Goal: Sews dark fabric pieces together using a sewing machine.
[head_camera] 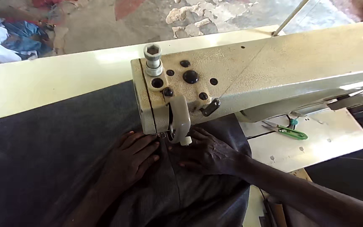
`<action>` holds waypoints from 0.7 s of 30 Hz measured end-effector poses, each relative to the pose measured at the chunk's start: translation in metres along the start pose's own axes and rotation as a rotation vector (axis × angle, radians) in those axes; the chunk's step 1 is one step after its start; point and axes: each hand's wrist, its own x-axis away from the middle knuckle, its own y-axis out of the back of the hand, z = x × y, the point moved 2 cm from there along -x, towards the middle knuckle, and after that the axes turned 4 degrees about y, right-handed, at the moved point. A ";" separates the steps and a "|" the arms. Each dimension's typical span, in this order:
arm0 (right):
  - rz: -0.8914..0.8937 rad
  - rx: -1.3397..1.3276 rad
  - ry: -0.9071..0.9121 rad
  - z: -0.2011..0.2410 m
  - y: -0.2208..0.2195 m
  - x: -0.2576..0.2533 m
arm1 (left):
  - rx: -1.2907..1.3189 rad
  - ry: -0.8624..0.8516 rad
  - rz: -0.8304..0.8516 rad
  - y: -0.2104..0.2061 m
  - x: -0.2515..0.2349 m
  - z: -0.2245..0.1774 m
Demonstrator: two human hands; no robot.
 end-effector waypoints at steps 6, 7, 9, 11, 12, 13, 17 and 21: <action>0.001 0.000 0.020 -0.008 0.001 -0.005 | 0.004 -0.015 -0.008 0.001 -0.005 0.009; 0.006 -0.003 0.020 -0.009 0.001 -0.006 | 0.004 -0.015 -0.006 0.001 -0.006 0.010; 0.013 -0.001 0.031 -0.013 0.003 -0.008 | 0.009 -0.017 -0.003 0.001 -0.009 0.012; -0.001 -0.007 0.046 -0.015 0.005 -0.010 | 0.014 -0.025 -0.002 0.003 -0.013 0.014; -0.006 -0.002 0.050 -0.015 0.006 -0.011 | 0.018 -0.025 0.003 0.004 -0.014 0.016; -0.021 0.006 0.055 -0.016 0.007 -0.013 | 0.020 -0.024 0.007 0.005 -0.016 0.017; -0.053 0.013 0.064 -0.021 0.007 -0.015 | -0.005 -0.019 0.020 0.005 -0.020 0.020; -0.082 -0.022 0.078 -0.029 0.009 -0.021 | -0.020 -0.013 -0.003 0.005 -0.026 0.023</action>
